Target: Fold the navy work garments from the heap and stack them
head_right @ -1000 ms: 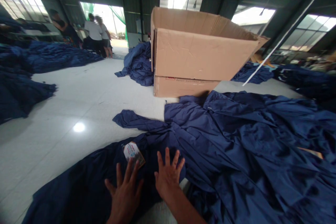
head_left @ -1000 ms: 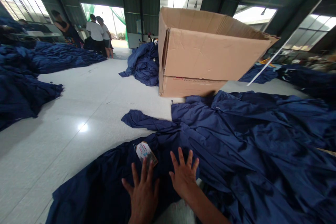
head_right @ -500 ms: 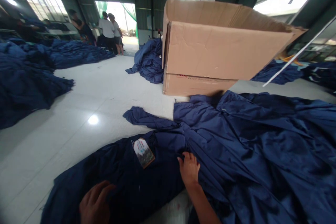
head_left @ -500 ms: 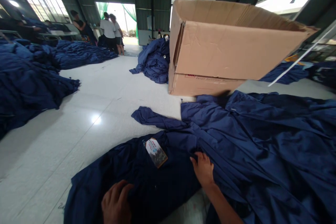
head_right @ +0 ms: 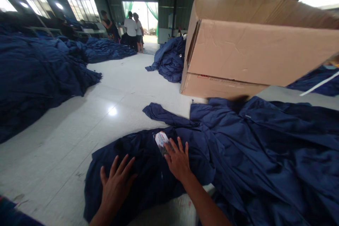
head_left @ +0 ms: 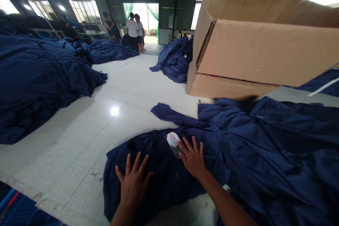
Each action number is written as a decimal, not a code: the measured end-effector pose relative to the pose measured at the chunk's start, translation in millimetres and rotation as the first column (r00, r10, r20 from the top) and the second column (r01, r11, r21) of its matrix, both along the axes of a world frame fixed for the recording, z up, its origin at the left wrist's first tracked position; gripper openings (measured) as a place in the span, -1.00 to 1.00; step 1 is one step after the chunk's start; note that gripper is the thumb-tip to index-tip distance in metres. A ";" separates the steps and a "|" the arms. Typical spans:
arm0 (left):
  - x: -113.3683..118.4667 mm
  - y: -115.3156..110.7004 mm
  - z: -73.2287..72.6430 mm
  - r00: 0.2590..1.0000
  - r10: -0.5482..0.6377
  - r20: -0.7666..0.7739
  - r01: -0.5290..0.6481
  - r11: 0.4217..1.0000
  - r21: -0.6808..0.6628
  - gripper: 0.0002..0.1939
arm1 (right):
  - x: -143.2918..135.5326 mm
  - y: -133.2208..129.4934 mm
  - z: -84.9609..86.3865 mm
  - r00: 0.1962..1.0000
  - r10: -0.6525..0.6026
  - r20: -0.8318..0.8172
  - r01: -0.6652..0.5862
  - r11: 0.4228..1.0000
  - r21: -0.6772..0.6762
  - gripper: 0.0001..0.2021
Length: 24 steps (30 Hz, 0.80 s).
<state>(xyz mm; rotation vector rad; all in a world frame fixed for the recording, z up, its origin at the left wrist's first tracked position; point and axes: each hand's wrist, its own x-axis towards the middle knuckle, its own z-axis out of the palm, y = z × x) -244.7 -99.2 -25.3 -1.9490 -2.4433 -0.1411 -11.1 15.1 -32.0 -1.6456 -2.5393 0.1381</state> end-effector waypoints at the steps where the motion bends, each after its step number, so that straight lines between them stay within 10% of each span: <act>1: -6.8 6.5 -4.2 1.000 0.021 0.006 -0.021 1.000 -0.017 -0.50 | -1.5 6.4 -7.7 0.997 -0.066 0.025 0.067 0.997 -0.034 -0.53; 8: -68.5 49.1 -18.5 0.995 0.087 0.048 -0.075 0.973 -0.218 -0.44 | -2.9 41.4 -26.2 0.944 -0.311 0.107 0.327 0.921 -0.211 -0.48; 13: -16.5 59.2 6.6 0.983 0.174 -0.055 -0.182 0.950 -0.255 -0.43 | 6.4 18.1 -6.3 0.943 -0.304 0.136 0.326 0.927 -0.189 -0.43; 18: 64.0 41.4 -12.7 0.980 -0.151 0.127 0.165 0.981 -0.105 -0.42 | 25.4 -12.0 -26.4 0.921 -0.352 0.168 0.371 0.923 -0.099 -0.47; 24: 37.6 39.3 -41.0 0.993 -0.107 0.054 0.113 0.986 -0.125 -0.48 | -12.9 -7.4 -44.0 0.965 -0.263 0.009 0.263 0.961 -0.084 -0.45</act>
